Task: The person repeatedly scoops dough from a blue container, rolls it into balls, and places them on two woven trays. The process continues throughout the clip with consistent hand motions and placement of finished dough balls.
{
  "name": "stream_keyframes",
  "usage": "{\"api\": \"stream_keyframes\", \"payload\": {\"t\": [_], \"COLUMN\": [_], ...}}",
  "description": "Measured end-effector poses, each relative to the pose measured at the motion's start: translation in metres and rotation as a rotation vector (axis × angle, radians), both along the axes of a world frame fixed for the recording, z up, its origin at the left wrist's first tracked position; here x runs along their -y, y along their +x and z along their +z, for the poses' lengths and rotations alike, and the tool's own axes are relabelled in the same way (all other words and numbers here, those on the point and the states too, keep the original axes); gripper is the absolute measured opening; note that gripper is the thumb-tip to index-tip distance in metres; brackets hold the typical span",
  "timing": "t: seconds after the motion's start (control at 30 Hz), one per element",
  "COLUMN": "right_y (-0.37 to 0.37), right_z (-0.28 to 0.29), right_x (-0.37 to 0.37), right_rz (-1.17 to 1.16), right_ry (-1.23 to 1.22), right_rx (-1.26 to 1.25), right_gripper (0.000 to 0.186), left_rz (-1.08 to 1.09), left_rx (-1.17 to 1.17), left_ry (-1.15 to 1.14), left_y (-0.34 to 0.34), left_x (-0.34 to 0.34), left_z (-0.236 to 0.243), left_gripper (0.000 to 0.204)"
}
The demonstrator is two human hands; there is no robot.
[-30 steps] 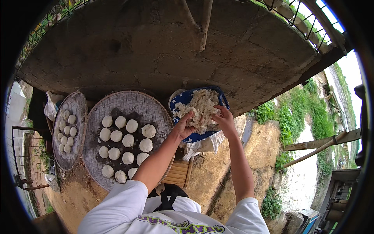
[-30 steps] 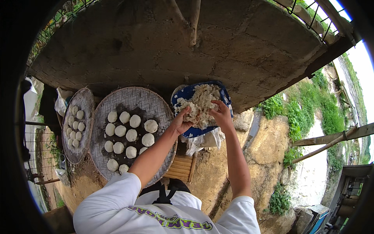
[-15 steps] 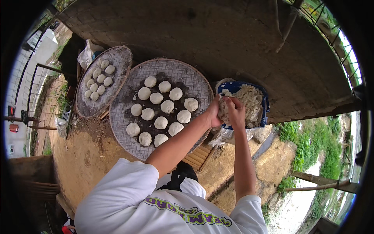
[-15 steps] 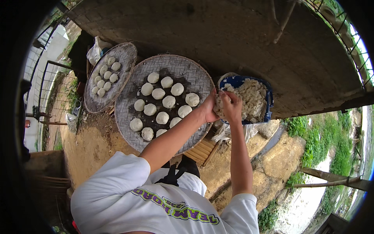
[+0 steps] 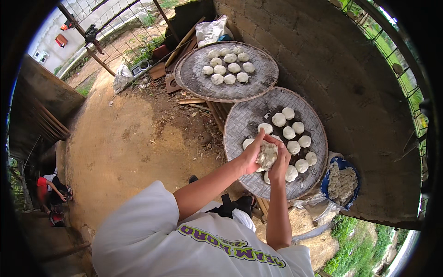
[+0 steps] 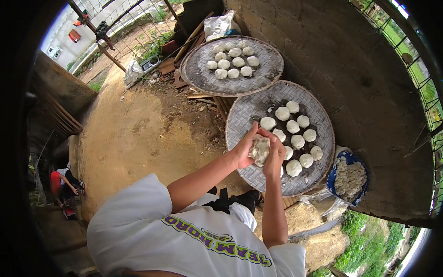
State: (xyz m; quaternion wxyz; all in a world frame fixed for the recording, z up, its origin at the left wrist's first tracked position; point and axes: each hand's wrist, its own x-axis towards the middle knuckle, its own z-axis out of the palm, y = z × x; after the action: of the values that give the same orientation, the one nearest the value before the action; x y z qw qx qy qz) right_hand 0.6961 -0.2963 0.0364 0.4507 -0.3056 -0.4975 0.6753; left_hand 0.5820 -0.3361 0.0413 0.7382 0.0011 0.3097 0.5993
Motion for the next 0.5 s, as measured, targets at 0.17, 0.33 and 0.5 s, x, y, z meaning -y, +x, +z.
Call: {"api": "stream_keyframes", "payload": {"t": [0.17, 0.33, 0.5], "right_y": [-0.155, -0.243, -0.296], "right_z": [-0.006, 0.010, 0.018], "right_x": [0.079, 0.130, 0.084], "right_rz": [-0.128, -0.127, 0.244], "right_ry": [-0.562, 0.100, -0.299], "right_rx": [-0.252, -0.056, 0.054], "right_gripper": [0.039, 0.040, 0.036], "left_rz": [0.507, 0.276, 0.510], "left_rx": [-0.221, -0.188, -0.246], "left_ry": [-0.260, 0.021, -0.215], "left_y": [-0.129, -0.234, -0.283], "left_x": [0.071, 0.133, 0.103], "left_z": [0.010, 0.015, 0.007], "left_gripper": [0.064, 0.061, 0.065]}}
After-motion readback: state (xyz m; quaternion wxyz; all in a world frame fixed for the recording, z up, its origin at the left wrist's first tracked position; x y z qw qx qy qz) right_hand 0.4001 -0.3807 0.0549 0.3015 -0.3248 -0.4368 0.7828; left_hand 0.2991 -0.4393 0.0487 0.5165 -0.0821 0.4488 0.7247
